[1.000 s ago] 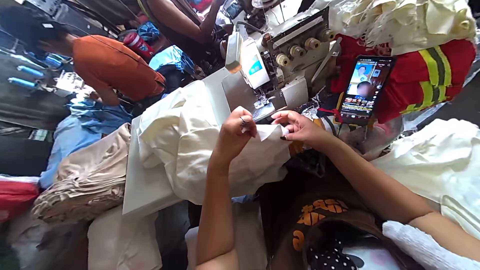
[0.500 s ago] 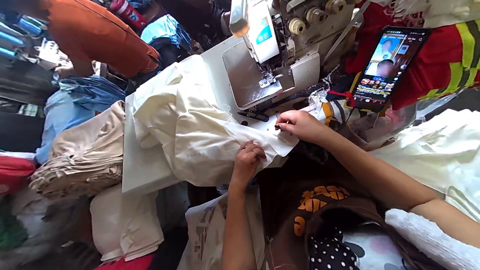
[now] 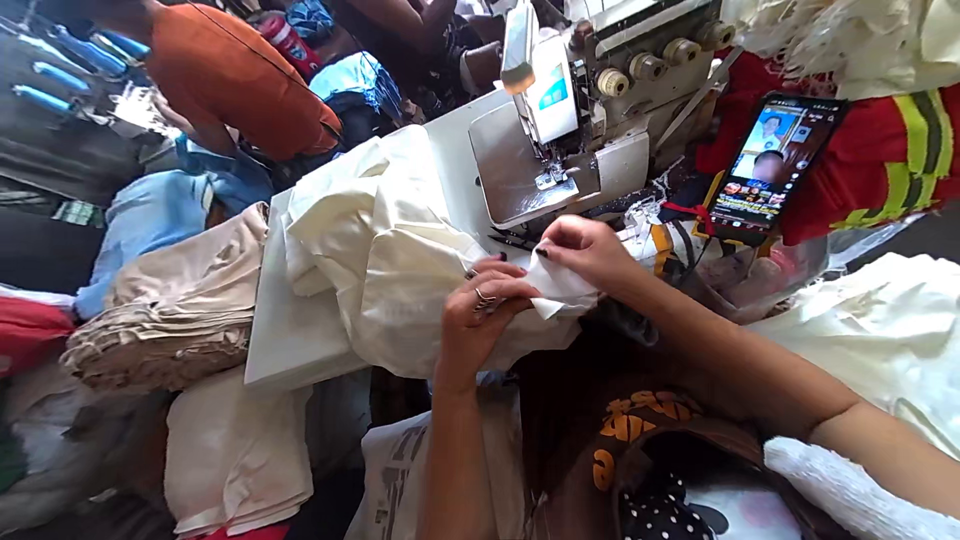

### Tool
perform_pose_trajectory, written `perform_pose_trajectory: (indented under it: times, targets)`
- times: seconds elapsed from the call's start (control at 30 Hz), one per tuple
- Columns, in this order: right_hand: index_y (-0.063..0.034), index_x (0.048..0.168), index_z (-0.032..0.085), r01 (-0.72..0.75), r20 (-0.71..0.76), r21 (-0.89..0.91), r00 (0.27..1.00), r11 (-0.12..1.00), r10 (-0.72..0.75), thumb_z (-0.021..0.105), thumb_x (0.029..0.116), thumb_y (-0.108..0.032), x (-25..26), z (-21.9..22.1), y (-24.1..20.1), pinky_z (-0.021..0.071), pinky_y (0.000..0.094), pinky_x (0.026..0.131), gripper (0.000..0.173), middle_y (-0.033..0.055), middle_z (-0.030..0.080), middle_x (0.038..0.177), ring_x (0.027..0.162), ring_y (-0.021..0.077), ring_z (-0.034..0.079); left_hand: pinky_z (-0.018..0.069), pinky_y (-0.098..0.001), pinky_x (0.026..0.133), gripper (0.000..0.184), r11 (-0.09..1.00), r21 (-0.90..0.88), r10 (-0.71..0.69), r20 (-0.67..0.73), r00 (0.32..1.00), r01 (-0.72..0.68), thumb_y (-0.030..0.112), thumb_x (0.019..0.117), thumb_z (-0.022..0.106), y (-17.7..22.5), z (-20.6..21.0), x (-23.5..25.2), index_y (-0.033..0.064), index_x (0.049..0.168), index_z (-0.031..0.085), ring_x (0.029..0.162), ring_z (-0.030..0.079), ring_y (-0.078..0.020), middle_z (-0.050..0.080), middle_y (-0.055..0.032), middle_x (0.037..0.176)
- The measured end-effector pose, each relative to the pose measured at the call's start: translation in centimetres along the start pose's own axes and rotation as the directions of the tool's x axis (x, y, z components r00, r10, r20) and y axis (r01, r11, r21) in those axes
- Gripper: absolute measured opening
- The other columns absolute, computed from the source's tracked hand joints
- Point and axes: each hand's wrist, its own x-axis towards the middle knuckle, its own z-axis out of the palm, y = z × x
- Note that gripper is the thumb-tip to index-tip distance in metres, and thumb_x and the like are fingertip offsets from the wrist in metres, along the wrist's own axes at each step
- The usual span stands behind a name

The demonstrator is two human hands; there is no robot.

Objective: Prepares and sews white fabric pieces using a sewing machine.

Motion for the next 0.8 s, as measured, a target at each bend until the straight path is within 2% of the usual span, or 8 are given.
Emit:
perform_pose_trajectory:
  times: [0.1,0.27,0.37,0.43,0.5,0.6,0.67,0.8]
  targets:
    - [-0.0002,0.104,0.067,0.130,-0.111,0.076,0.986,0.989,-0.121,0.066,0.0951,-0.002,1.0,-2.1,-3.6,0.0574,0.0186,0.073,0.009,0.0036,0.069,0.091,0.077,0.0027,0.066,0.0397,-0.0441,0.118,0.005,0.979,0.141,0.151,-0.006,0.989,-0.149,0.021,0.0943,0.075,4.0,-1.2,5.0,0.0153,0.094,0.076,0.124,0.061,-0.0181,0.072,0.0021,0.106]
    - [0.0011,0.109,0.069,0.256,-0.199,0.103,0.952,0.961,-0.232,0.062,0.0935,0.006,1.6,-4.1,-4.8,0.0576,0.0182,0.073,0.018,0.0029,0.071,0.094,0.077,0.0018,0.066,0.0555,-0.0258,0.097,0.006,0.989,0.134,0.049,0.090,0.995,-0.061,0.007,0.0899,0.076,2.7,0.4,10.0,0.0029,0.094,0.073,0.118,0.064,-0.0127,0.065,-0.0100,0.130]
    - [0.0013,0.112,0.068,0.289,-0.245,0.105,0.935,0.952,-0.257,0.064,0.0945,0.003,1.8,-4.4,-4.0,0.0574,0.0196,0.070,0.018,0.0010,0.072,0.088,0.074,0.0016,0.066,0.0594,-0.0259,0.090,0.010,0.998,-0.005,-0.056,0.100,0.993,0.057,0.004,0.0887,0.076,0.4,1.9,11.5,0.0001,0.098,0.073,0.099,0.071,-0.0082,0.075,-0.0050,0.105]
    - [0.0002,0.114,0.062,0.297,-0.278,0.100,0.925,0.950,-0.260,0.065,0.0927,0.002,2.0,-4.7,-3.4,0.0578,0.0209,0.070,0.022,0.0006,0.070,0.088,0.074,0.0028,0.066,0.0581,-0.0197,0.076,0.010,0.989,0.047,-0.147,0.098,0.984,0.143,0.007,0.0884,0.078,0.1,2.2,12.1,0.0024,0.096,0.074,0.079,0.068,-0.0012,0.075,-0.0002,0.089]
    - [-0.0008,0.113,0.059,0.279,-0.282,0.113,0.929,0.954,-0.238,0.065,0.0918,0.003,2.2,-5.0,-2.6,0.0592,0.0225,0.071,0.023,0.0007,0.071,0.089,0.077,0.0037,0.068,0.0553,-0.0173,0.068,0.010,0.982,0.073,-0.180,0.094,0.979,0.174,0.007,0.0870,0.079,-0.1,2.3,12.5,0.0026,0.094,0.075,0.071,0.065,0.0004,0.073,0.0006,0.084]
    - [-0.0007,0.110,0.067,0.139,-0.219,0.216,0.972,0.966,-0.090,0.059,0.0999,-0.005,2.4,-5.0,-1.2,0.0596,0.0236,0.072,0.014,0.0004,0.071,0.092,0.078,0.0036,0.067,0.0579,-0.0177,0.072,0.008,0.974,0.107,-0.207,0.058,0.977,0.200,0.005,0.0847,0.081,-1.0,2.1,13.1,0.0034,0.091,0.075,0.075,0.067,-0.0001,0.074,0.0001,0.087]
    - [-0.0064,0.106,0.068,-0.046,-0.135,0.334,0.986,0.941,0.096,0.052,0.1069,-0.019,1.8,-4.9,-0.1,0.0550,0.0214,0.062,0.021,-0.0035,0.067,0.082,0.067,0.0014,0.061,0.0569,-0.0184,0.073,0.007,0.962,0.136,-0.240,0.006,0.971,0.237,0.005,0.0840,0.081,-2.5,1.6,13.3,0.0038,0.088,0.075,0.076,0.067,0.0001,0.073,0.0007,0.087]
    - [-0.0077,0.100,0.069,-0.257,0.041,0.385,0.964,0.887,0.261,0.051,0.1075,-0.025,-0.2,-4.9,3.6,0.0529,0.0220,0.059,0.026,-0.0024,0.065,0.076,0.062,0.0027,0.059,0.0564,-0.0209,0.072,0.011,0.925,0.082,-0.364,-0.088,0.927,0.371,-0.001,0.0811,0.079,-5.8,1.0,13.3,0.0040,0.086,0.070,0.074,0.065,-0.0008,0.072,0.0025,0.083]
